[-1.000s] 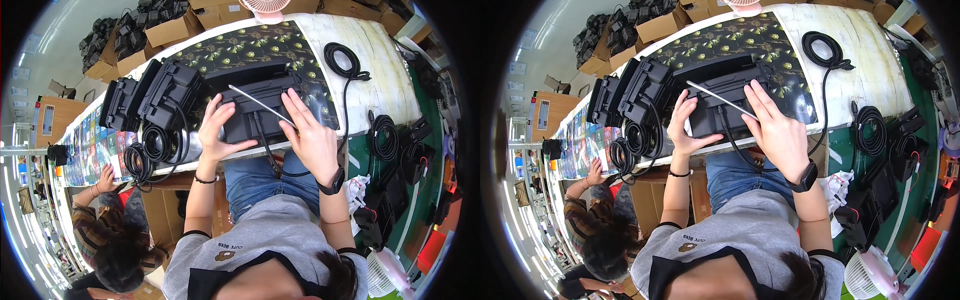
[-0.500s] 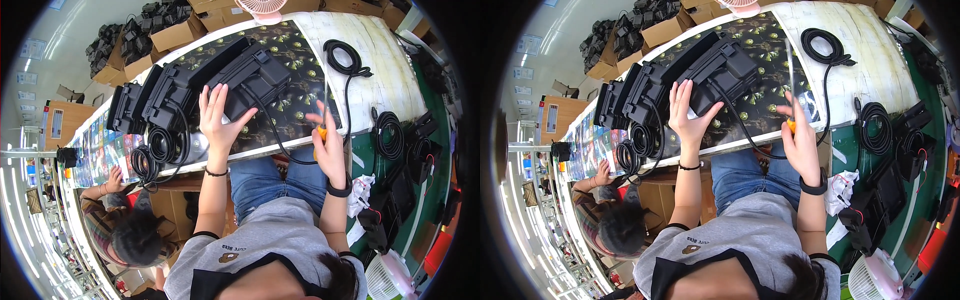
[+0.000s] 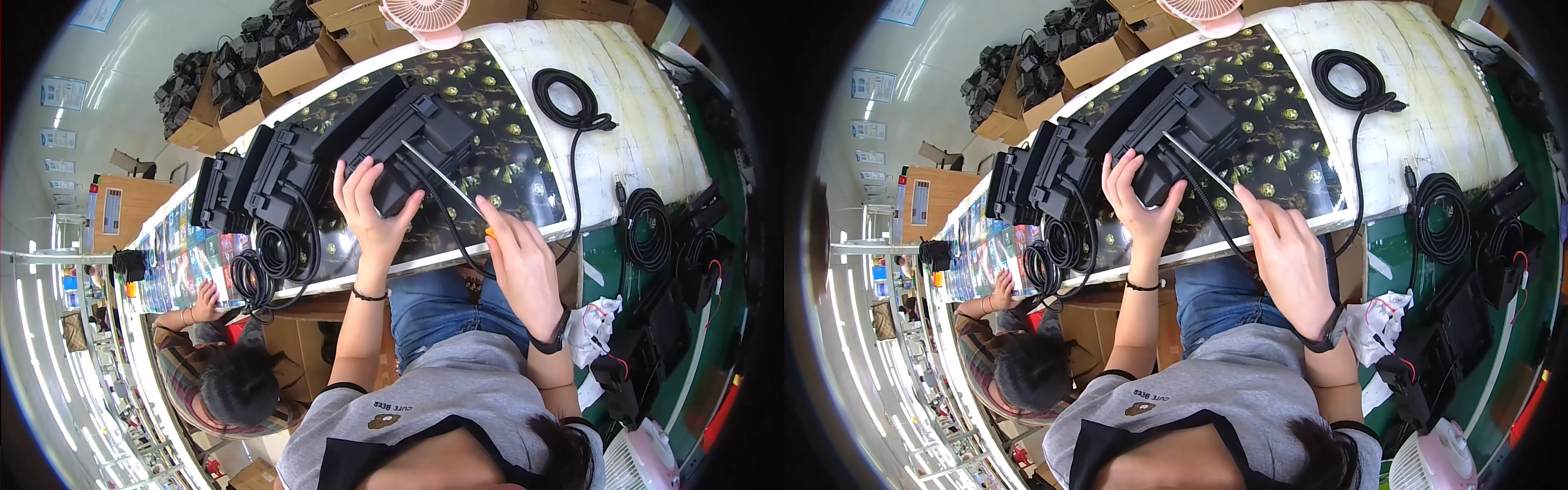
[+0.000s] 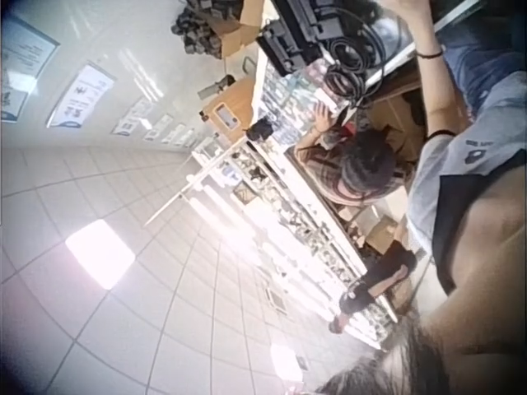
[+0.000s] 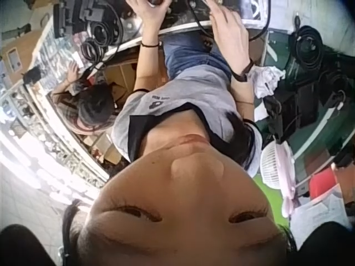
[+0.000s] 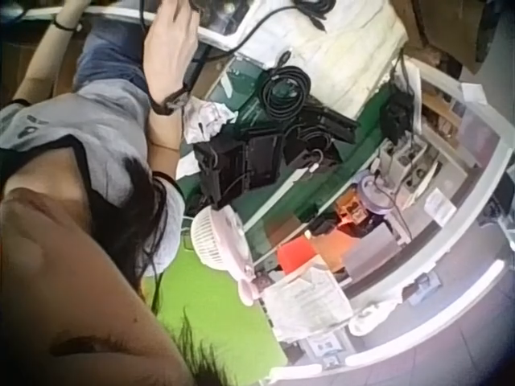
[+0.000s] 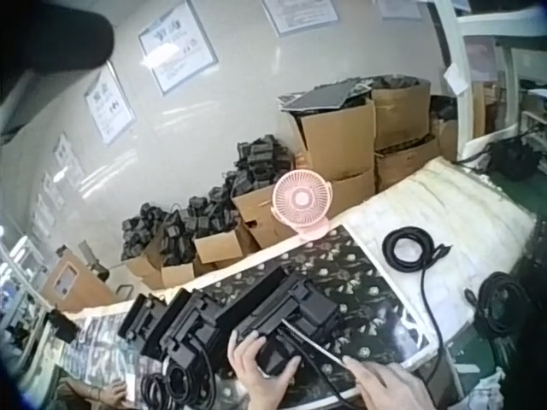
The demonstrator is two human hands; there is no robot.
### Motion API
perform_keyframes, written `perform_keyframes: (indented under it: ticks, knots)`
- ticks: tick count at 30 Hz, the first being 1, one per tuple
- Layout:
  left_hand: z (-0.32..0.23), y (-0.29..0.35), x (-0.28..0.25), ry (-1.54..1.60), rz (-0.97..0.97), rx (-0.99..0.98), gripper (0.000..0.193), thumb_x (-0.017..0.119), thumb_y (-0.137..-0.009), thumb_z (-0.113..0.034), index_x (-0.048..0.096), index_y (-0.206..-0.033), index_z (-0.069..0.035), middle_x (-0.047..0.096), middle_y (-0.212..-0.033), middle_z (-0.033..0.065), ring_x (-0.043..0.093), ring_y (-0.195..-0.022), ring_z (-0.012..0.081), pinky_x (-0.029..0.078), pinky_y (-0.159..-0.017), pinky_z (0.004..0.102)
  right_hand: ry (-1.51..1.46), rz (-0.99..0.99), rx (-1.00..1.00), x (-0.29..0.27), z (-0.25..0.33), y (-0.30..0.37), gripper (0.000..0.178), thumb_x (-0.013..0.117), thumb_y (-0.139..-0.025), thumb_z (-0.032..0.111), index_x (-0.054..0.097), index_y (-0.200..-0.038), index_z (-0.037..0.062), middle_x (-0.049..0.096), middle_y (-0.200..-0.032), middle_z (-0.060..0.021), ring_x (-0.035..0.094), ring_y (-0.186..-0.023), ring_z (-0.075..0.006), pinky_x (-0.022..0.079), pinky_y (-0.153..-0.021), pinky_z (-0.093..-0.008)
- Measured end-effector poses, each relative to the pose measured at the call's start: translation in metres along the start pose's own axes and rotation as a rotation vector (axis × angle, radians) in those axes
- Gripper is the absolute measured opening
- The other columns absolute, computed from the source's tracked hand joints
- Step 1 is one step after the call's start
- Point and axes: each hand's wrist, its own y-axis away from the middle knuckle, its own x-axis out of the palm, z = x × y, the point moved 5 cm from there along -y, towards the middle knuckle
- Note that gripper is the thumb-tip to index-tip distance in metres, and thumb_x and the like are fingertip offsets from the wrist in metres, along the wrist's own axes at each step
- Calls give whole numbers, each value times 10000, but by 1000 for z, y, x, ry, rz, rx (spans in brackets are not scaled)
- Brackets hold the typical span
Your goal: Assembling electronic components into plastic housings and securing them with a screwdriver.
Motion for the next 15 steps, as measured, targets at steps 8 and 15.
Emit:
perform_keyframes:
  ticks: [8,15]
  knots:
    - [2,5,3,59,32,-75,682,895,-627,-169,521,-1190,-74,486,-1344,109,302,-1356,431,282,-1106,536,148,20,-13,-9,11,3,569,630,-772,-3,565,-1327,105,624,-1068,-96,594,-860,-228,524,-784,-337]
    - [3,4,-2,80,55,-74,505,893,-629,-149,623,-1052,-100,487,-1359,89,311,-1369,430,323,-1094,521,129,43,-6,-1,9,2,559,633,-773,-7,577,-1318,101,629,-1077,-98,593,-876,-232,526,-798,-337]
